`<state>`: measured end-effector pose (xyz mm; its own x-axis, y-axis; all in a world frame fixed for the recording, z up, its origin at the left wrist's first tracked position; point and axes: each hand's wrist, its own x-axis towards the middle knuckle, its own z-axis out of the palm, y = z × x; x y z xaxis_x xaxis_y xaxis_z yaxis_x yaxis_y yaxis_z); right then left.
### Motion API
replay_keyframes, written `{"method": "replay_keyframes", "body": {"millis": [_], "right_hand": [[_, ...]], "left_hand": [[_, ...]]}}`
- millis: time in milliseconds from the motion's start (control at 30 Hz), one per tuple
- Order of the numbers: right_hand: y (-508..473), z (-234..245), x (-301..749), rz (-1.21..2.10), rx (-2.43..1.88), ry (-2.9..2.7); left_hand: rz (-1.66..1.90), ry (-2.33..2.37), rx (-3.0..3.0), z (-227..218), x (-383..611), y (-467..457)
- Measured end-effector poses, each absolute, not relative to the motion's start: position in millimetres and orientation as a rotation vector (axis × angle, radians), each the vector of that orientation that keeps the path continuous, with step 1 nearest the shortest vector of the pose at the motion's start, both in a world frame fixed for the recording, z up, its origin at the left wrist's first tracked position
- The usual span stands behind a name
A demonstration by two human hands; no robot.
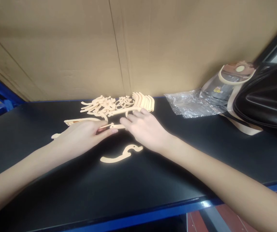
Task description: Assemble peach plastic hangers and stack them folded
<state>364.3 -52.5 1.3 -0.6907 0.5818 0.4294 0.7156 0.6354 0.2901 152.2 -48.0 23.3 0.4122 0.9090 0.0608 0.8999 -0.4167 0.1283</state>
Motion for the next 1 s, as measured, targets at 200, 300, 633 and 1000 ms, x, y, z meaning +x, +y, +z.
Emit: {"method": "replay_keyframes", "body": {"millis": [200,300,633,1000], "right_hand": [[-52.3,0.8,363.8,-0.65,-1.041,-2.563],[-52.2,1.2,363.8,-0.656,-1.039,-2.572],[-53.3,2.3,363.9,-0.635,-1.041,-2.578],[-52.8,5.3,363.2,-0.498,-1.096,-2.591]], "left_hand": [[0.202,1.651,2.575,23.5,154.2,-46.2],[0.142,1.607,2.603,24.0,154.0,-45.6],[-0.007,1.584,2.807,25.9,152.6,-43.8],[-0.117,1.626,3.037,30.4,155.0,-44.9]]}}
